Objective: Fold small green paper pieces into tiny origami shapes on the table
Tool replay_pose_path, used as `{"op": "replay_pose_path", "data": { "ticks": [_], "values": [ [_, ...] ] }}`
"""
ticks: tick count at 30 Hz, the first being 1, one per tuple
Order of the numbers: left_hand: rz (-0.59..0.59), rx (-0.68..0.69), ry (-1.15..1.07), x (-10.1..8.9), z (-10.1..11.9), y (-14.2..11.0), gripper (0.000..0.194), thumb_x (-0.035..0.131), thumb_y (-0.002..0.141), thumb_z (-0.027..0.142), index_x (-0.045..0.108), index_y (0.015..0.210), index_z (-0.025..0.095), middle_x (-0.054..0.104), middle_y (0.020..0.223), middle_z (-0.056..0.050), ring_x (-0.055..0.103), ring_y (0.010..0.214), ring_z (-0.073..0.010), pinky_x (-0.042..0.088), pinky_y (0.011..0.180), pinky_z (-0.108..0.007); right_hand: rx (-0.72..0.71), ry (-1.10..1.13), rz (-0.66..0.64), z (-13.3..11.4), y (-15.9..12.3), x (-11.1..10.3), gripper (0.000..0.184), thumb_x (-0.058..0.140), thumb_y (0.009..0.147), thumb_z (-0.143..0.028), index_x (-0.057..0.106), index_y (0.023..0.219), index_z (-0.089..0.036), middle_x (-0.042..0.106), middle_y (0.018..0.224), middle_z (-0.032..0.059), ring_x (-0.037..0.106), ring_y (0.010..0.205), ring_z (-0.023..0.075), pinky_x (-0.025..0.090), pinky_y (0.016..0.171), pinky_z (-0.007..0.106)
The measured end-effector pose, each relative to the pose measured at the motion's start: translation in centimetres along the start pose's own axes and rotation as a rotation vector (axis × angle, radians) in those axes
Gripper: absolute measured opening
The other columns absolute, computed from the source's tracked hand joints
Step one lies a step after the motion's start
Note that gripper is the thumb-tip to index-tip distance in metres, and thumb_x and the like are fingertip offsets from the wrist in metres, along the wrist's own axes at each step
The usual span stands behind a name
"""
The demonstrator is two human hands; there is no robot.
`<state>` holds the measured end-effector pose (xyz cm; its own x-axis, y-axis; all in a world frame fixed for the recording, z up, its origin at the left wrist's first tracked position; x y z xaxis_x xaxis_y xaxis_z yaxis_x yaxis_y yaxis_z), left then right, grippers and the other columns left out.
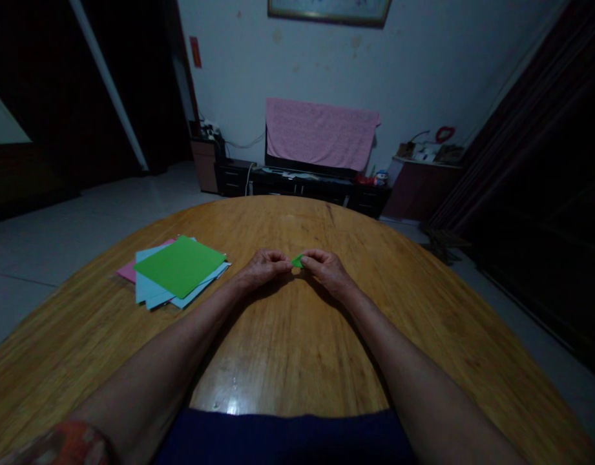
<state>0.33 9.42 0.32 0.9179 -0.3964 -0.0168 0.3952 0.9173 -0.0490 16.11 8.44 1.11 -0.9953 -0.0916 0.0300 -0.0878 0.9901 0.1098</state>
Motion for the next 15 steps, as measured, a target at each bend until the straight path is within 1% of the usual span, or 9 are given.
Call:
{"op": "replay_pose_path", "data": {
  "ticks": [2, 5, 8, 10, 12, 15],
  "values": [
    [-0.003, -0.005, 0.049, -0.1, 0.0, 0.0, 0.027, 0.07, 0.07, 0.04, 0.058, 0.067, 0.016, 0.052, 0.054, 0.002, 0.041, 0.043, -0.0066, 0.027, 0.043, -0.022, -0.026, -0.041, 0.013, -0.1, 0.0, 0.0, 0.021, 0.071, 0.067, -0.036, 0.066, 0.075, -0.017, 0.061, 0.065, -0.0003, 0.05, 0.054, 0.0108, 0.043, 0.056, 0.026],
    [0.003, 0.001, 0.129, -0.2, 0.3, 0.0, 0.028, 0.071, 0.07, 0.042, 0.062, 0.072, 0.015, 0.058, 0.06, 0.0, 0.044, 0.045, -0.0071, 0.028, 0.043, -0.022, -0.039, -0.098, 0.002, -0.3, -0.1, 0.3, 0.02, 0.069, 0.069, -0.036, 0.067, 0.076, -0.018, 0.06, 0.063, 0.0, 0.05, 0.054, 0.0112, 0.041, 0.053, 0.025],
    [0.022, 0.032, 0.119, -0.2, 0.8, 0.1, 0.029, 0.073, 0.067, 0.042, 0.063, 0.072, 0.016, 0.057, 0.06, 0.001, 0.044, 0.047, -0.0077, 0.03, 0.045, -0.023, -0.038, -0.105, -0.041, -0.6, -0.5, 0.8, 0.02, 0.069, 0.069, -0.036, 0.069, 0.076, -0.018, 0.063, 0.066, 0.0017, 0.053, 0.058, 0.0127, 0.04, 0.052, 0.024],
    [0.054, 0.054, 0.107, -0.3, 1.1, 0.1, 0.027, 0.074, 0.065, 0.04, 0.061, 0.066, 0.016, 0.054, 0.056, 0.002, 0.042, 0.047, -0.0079, 0.03, 0.046, -0.023, -0.009, -0.071, -0.071, -0.8, -0.7, 1.0, 0.021, 0.07, 0.068, -0.036, 0.07, 0.078, -0.018, 0.064, 0.069, 0.0023, 0.054, 0.061, 0.0128, 0.04, 0.053, 0.024],
    [0.079, 0.065, 0.105, -0.5, 1.2, 0.1, 0.026, 0.075, 0.064, 0.037, 0.06, 0.063, 0.016, 0.051, 0.053, 0.002, 0.041, 0.047, -0.0077, 0.029, 0.047, -0.024, 0.048, -0.028, -0.104, -0.9, -1.0, 1.1, 0.023, 0.072, 0.066, -0.035, 0.07, 0.082, -0.018, 0.064, 0.071, 0.0018, 0.054, 0.06, 0.0118, 0.04, 0.053, 0.023],
    [0.098, 0.065, 0.085, -0.7, 1.2, 0.1, 0.026, 0.075, 0.064, 0.036, 0.059, 0.063, 0.016, 0.05, 0.053, 0.003, 0.04, 0.047, -0.0071, 0.028, 0.046, -0.023, 0.099, -0.017, -0.101, -0.9, -1.1, 1.0, 0.025, 0.075, 0.064, -0.036, 0.068, 0.08, -0.018, 0.061, 0.067, 0.0, 0.05, 0.056, 0.0099, 0.038, 0.05, 0.022]
  ]
}}
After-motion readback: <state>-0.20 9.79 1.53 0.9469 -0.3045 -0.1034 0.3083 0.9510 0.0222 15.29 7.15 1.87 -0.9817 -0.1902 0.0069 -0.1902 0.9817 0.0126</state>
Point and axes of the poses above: each hand's wrist, its own y-axis towards the middle knuckle, its own x-axis out of the palm, z = x × y, the point moved 4 cm from there along y, towards the middle knuckle
